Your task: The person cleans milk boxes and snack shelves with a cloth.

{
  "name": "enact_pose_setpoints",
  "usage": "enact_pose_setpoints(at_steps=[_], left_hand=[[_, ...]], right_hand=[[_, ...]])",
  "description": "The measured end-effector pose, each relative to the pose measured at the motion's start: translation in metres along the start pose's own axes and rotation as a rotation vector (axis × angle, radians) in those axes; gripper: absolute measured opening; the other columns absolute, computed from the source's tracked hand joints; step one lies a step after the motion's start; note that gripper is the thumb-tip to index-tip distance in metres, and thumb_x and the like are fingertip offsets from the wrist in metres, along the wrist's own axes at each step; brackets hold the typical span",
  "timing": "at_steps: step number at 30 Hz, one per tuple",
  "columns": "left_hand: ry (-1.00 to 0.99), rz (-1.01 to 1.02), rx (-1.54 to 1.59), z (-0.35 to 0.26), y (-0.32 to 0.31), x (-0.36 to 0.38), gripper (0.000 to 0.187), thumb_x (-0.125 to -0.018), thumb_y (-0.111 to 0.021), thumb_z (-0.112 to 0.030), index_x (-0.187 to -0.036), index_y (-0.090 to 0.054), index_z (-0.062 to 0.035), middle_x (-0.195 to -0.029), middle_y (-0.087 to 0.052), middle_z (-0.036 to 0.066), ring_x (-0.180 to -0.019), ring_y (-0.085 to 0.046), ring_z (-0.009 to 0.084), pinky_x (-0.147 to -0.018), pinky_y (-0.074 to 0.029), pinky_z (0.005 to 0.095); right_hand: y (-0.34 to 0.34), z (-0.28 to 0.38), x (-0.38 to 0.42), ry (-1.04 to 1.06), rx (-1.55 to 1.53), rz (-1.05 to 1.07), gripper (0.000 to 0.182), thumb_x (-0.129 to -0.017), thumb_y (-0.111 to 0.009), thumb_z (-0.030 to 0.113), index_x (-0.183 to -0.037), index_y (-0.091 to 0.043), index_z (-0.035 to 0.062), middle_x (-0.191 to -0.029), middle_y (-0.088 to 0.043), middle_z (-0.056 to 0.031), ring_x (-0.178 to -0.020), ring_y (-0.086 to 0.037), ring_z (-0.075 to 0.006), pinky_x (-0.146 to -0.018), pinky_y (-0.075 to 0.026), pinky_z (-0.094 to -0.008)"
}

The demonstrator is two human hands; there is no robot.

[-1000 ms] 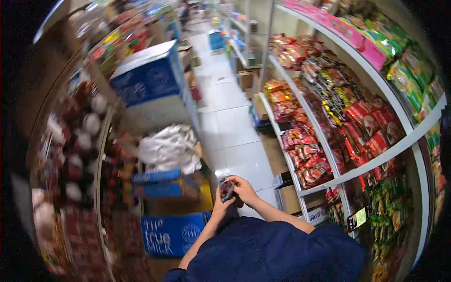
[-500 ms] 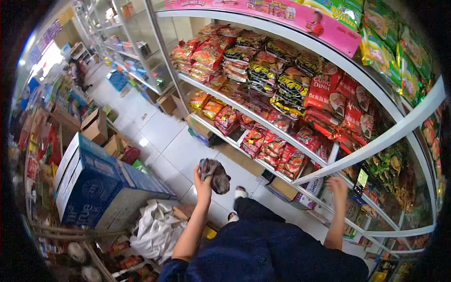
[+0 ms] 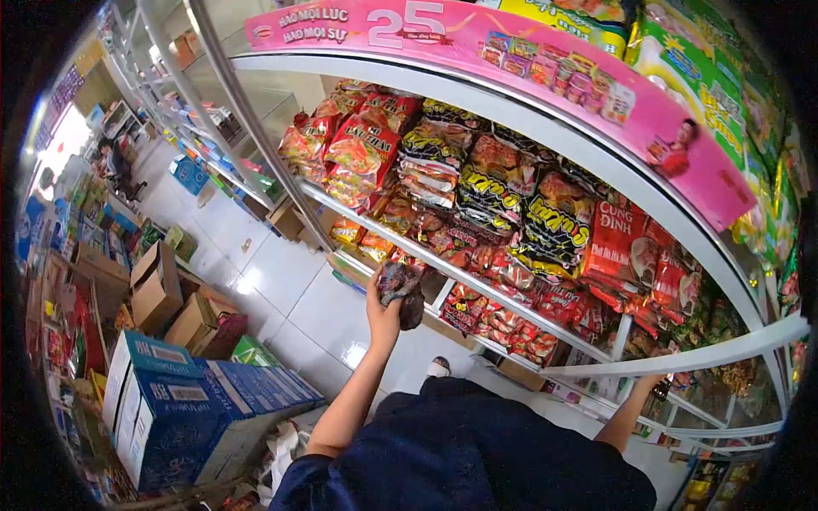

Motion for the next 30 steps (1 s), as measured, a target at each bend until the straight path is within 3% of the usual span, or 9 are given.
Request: enact_pose_setpoints(at_steps=[4,6,9,12,16,20,22,28,30], left_hand=[[-0.205,0.042,-0.229,-0.002,-0.023,-0.041,0.061,-0.06,-0.046,0.01,-0.121,-0.041,0.0002,-0.113,-0.049,0.016,-0.109,-0.046,0.0277,-0.096,-0.033,0.0331],[-0.258,0.126,-0.235,-0.006,-0.037,-0.06,0.064,-0.058,-0.045,0.011,-0.121,-0.044,-0.004,-0.111,-0.048,0.016,-0.11,-0.043,0.0312,-0.096,-0.031,0.0346],[-0.397,0.2,-0.403,0.008,-0.059,-0.084,0.064,-0.058,-0.05,0.009,-0.12,-0.046,-0.0071,-0.108,-0.049,0.016,-0.107,-0.043,0.032,-0.095,-0.031,0.0376],[-0.55,0.381,-0.824,0.014,-0.09,-0.089,0.055,-0.059,-0.064,-0.01,-0.113,-0.052,-0.0103,-0.101,-0.051,0.013,-0.097,-0.046,0.0284,-0.088,-0.031,0.0416],[-0.71,0.596,-0.822,0.002,-0.127,-0.063,0.045,-0.066,-0.063,-0.027,-0.108,-0.055,-0.0115,-0.097,-0.051,0.011,-0.097,-0.045,0.0287,-0.085,-0.031,0.0445],[-0.814,0.782,-0.762,0.013,-0.13,-0.062,0.032,-0.073,-0.061,-0.034,-0.095,-0.06,-0.0096,-0.095,-0.052,0.01,-0.096,-0.046,0.0286,-0.085,-0.031,0.0468],[-0.838,0.799,-0.867,0.014,-0.118,-0.078,0.027,-0.073,-0.061,-0.033,-0.09,-0.06,-0.0115,-0.095,-0.052,0.009,-0.096,-0.046,0.0281,-0.086,-0.031,0.0477],[-0.741,0.692,-1.009,0.03,-0.05,-0.144,0.034,-0.068,-0.062,-0.026,-0.095,-0.058,-0.0058,-0.108,-0.051,0.013,-0.102,-0.044,0.0316,-0.083,-0.034,0.0448],[-0.756,0.729,-0.876,0.026,-0.055,-0.143,0.03,-0.072,-0.059,-0.027,-0.093,-0.059,-0.0046,-0.099,-0.054,0.013,-0.093,-0.048,0.0321,-0.082,-0.034,0.0453]], right_hand=[[0.05,0.095,0.05,0.016,-0.168,-0.105,0.036,-0.083,-0.051,0.025,-0.108,-0.053,-0.001,-0.104,-0.058,-0.0162,-0.091,-0.054,-0.0291,-0.081,-0.041,-0.0377],[0.072,0.178,0.082,-0.359,-0.111,-0.011,0.035,-0.084,-0.049,0.014,-0.114,-0.044,-0.0038,-0.106,-0.052,-0.0163,-0.097,-0.049,-0.0254,-0.087,-0.037,-0.0348],[0.054,0.159,0.147,-0.208,-0.168,-0.011,0.038,-0.082,-0.051,0.009,-0.117,-0.044,-0.0034,-0.112,-0.049,-0.0166,-0.099,-0.047,-0.0237,-0.087,-0.037,-0.0336],[0.048,0.223,0.199,-0.331,-0.512,-0.018,0.037,-0.08,-0.052,0.004,-0.115,-0.044,-0.0017,-0.116,-0.046,-0.0117,-0.101,-0.044,-0.0212,-0.086,-0.038,-0.0315],[0.033,0.273,0.244,-0.457,-0.561,0.0,0.041,-0.076,-0.053,0.0,-0.116,-0.045,0.0002,-0.116,-0.046,-0.011,-0.105,-0.044,-0.0213,-0.085,-0.039,-0.0309],[0.01,0.38,0.261,-0.317,-0.75,0.239,0.027,-0.075,-0.057,0.002,-0.101,-0.053,0.0005,-0.11,-0.051,-0.0119,-0.103,-0.047,-0.0223,-0.088,-0.038,-0.0332],[-0.006,0.417,0.261,-0.037,-0.448,0.404,0.024,-0.076,-0.058,0.005,-0.099,-0.054,0.002,-0.106,-0.051,-0.012,-0.103,-0.048,-0.0258,-0.089,-0.037,-0.0346],[-0.05,0.516,0.275,0.205,-0.55,0.523,0.027,-0.077,-0.056,0.009,-0.103,-0.053,0.0035,-0.116,-0.045,-0.0117,-0.108,-0.044,-0.0297,-0.091,-0.036,-0.0388],[-0.05,0.547,0.273,0.254,-0.505,0.597,0.038,-0.075,-0.06,0.014,-0.111,-0.05,0.0056,-0.121,-0.041,-0.0119,-0.112,-0.039,-0.0309,-0.094,-0.034,-0.04]])
Point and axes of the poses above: each hand's wrist, its own x-axis away from the middle knuckle, its own y-axis out of the back of the hand, z = x × y, the point moved 1 cm from there along -x, towards the middle knuckle
